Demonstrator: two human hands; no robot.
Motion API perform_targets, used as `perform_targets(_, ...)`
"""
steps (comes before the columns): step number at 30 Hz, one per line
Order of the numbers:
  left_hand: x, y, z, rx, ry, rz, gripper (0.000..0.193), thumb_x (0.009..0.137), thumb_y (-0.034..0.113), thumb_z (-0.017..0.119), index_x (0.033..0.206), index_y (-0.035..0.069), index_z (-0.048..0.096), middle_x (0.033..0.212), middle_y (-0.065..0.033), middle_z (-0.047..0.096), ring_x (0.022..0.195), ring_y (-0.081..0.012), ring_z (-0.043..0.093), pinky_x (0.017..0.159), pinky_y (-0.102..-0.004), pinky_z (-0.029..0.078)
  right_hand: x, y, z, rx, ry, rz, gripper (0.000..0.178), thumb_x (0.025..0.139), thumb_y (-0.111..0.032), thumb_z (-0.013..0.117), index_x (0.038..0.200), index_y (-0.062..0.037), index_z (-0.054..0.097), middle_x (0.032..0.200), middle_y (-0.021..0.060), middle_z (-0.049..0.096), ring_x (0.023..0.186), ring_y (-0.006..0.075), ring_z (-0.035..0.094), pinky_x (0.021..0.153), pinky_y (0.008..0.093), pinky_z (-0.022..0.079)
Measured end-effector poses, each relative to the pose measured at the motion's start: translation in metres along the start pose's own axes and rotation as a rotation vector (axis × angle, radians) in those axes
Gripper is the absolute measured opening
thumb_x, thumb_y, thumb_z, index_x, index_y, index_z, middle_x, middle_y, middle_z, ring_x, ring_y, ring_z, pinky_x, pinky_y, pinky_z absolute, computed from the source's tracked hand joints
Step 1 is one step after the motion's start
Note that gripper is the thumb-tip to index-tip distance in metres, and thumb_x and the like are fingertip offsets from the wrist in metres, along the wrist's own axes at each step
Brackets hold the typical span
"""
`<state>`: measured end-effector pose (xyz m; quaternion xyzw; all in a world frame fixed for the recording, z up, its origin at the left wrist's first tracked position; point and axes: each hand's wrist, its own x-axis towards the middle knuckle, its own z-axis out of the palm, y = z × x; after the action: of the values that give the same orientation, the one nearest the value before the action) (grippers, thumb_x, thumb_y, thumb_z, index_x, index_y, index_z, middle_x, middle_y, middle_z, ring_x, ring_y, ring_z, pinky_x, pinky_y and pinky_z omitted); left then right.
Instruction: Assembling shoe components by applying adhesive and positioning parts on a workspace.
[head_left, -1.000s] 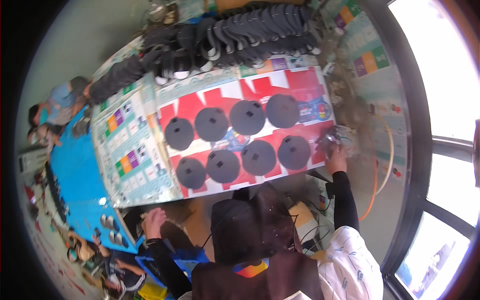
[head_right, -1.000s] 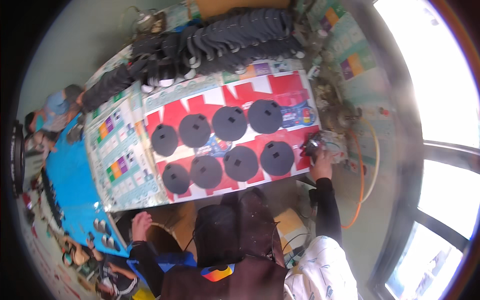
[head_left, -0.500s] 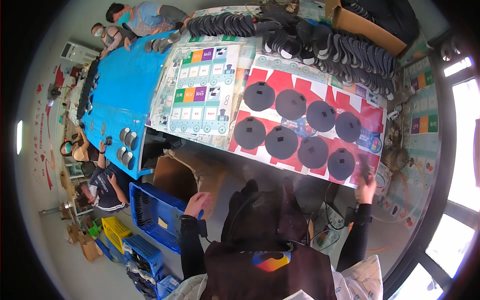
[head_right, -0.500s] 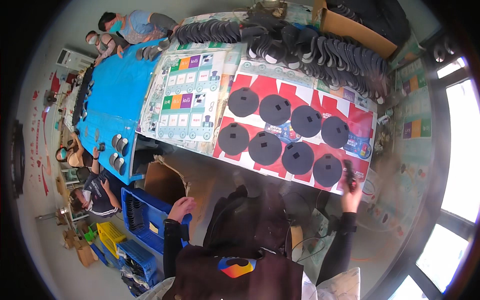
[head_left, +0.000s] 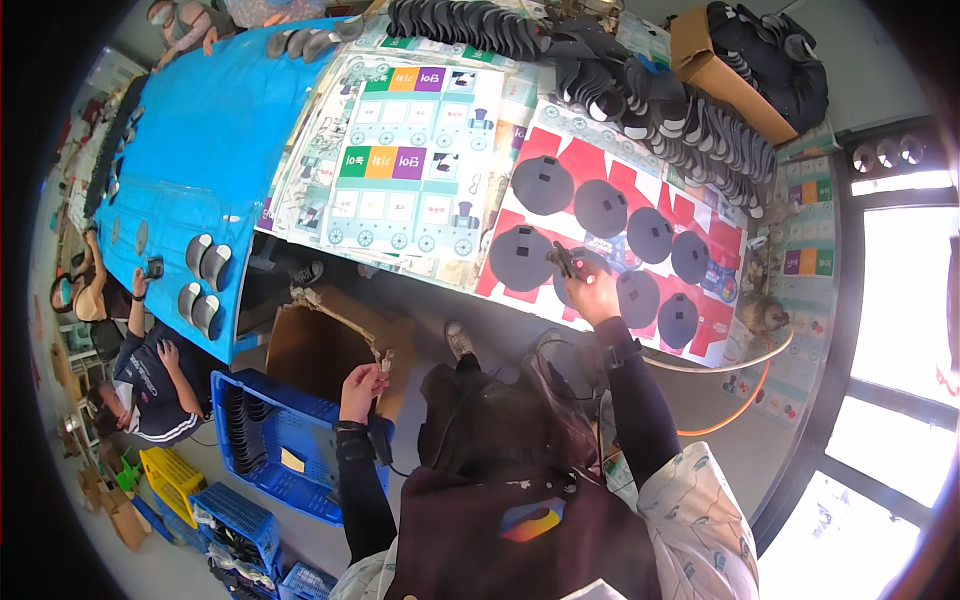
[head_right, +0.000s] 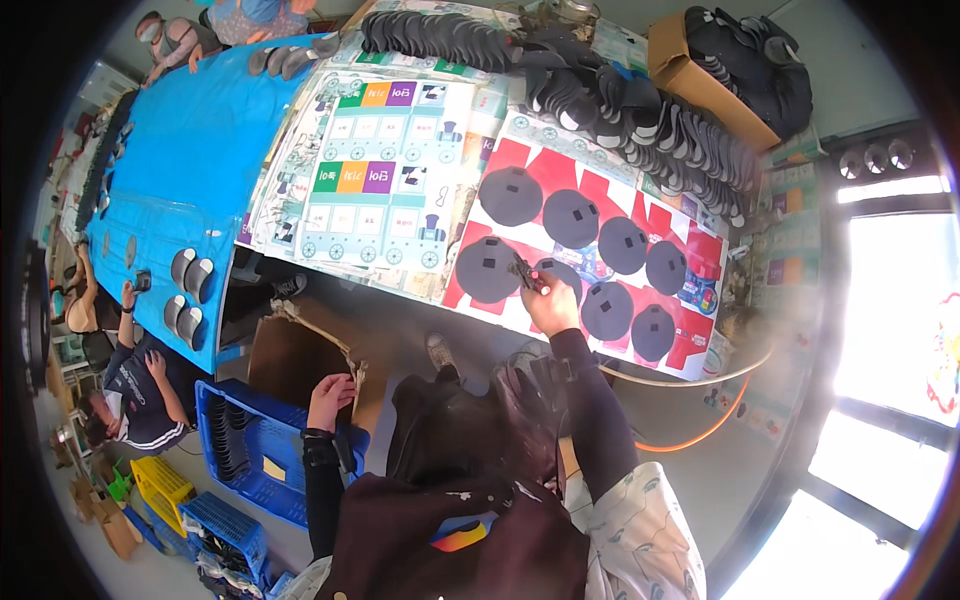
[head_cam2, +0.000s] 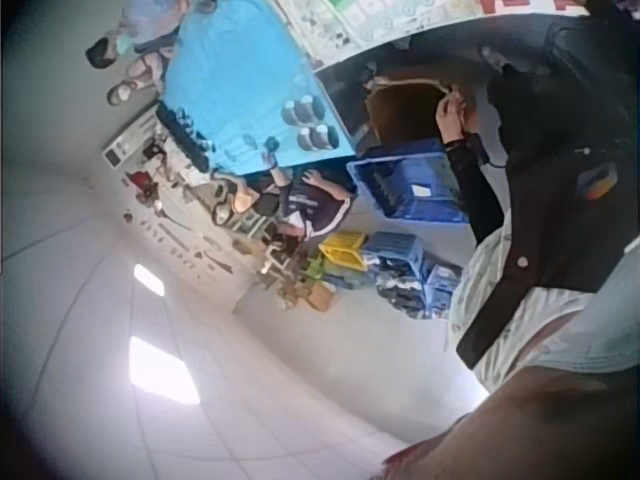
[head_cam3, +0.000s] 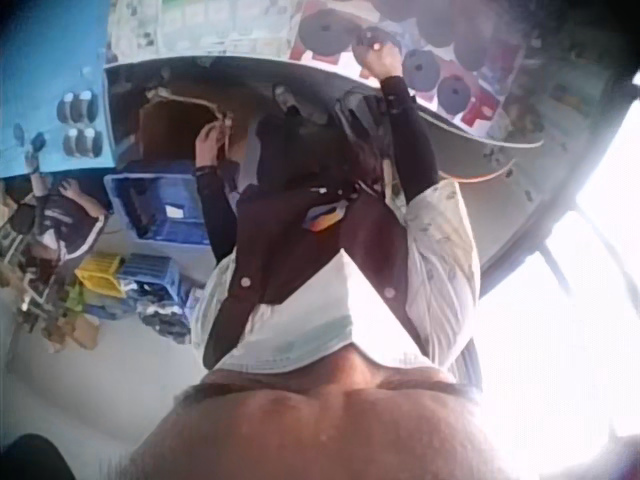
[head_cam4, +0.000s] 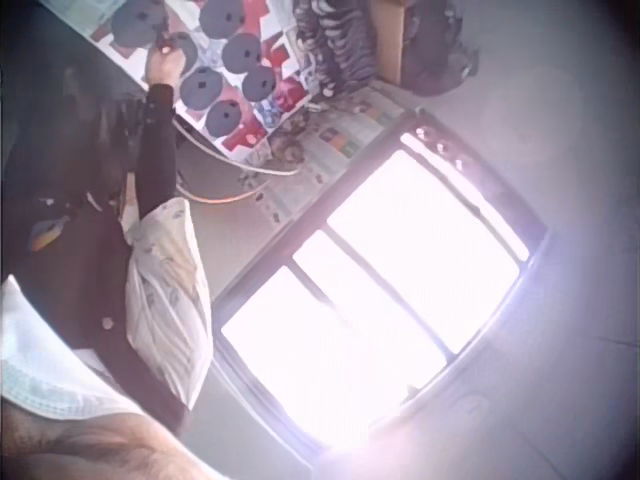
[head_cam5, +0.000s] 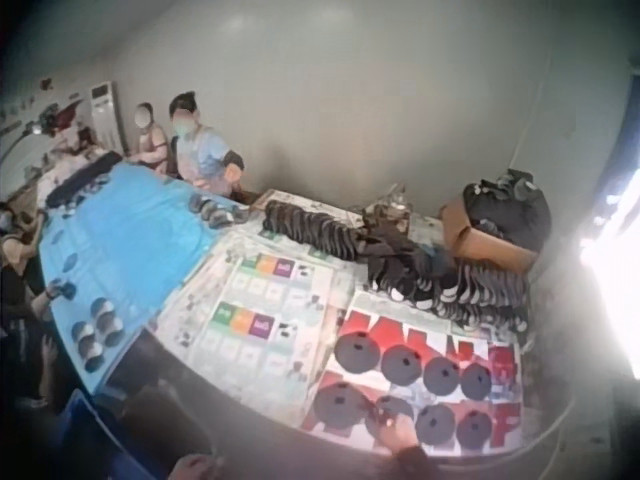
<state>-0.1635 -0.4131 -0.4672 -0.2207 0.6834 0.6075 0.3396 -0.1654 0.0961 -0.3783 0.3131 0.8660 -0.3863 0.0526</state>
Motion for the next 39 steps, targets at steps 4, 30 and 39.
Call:
perform_targets(4, 0.006, -0.015, -0.021, -0.073, 0.005, -0.027, 0.023, 0.105, 0.025, 0.059, 0.116, 0.007, 0.067, 0.1, -0.0058, 0.074, 0.09, -0.0149, 0.072, 0.08, -0.0269, 0.055, 0.004, -0.007, 0.013, 0.022, -0.135, -0.036, 0.034, 0.081, -0.02, 0.066, 0.108, 0.0, 0.073, 0.081, 0.0249, 0.07, 0.082, 0.0414, 0.072, 0.075, 0.0469, 0.055)
perform_targets(30, -0.02, -0.032, -0.013, -0.168, 0.119, -0.006, 0.023, 0.105, 0.027, 0.06, 0.118, 0.009, 0.067, 0.1, -0.0042, 0.074, 0.09, -0.0141, 0.071, 0.08, -0.0266, 0.055, -0.012, 0.017, 0.001, -0.143, -0.157, -0.23, 0.026, 0.082, -0.017, 0.066, 0.103, -0.0036, 0.073, 0.086, 0.0259, 0.071, 0.087, 0.0453, 0.069, 0.079, 0.0498, 0.055)
perform_targets(39, -0.023, -0.022, -0.008, -0.153, 0.127, 0.017, 0.023, 0.105, 0.025, 0.06, 0.118, 0.008, 0.067, 0.101, -0.005, 0.074, 0.092, -0.0157, 0.071, 0.082, -0.0274, 0.055, -0.014, 0.021, 0.002, 0.011, 0.051, -0.076, 0.033, 0.083, -0.023, 0.066, 0.108, -0.0023, 0.072, 0.09, 0.0264, 0.072, 0.089, 0.0469, 0.07, 0.077, 0.0495, 0.055)
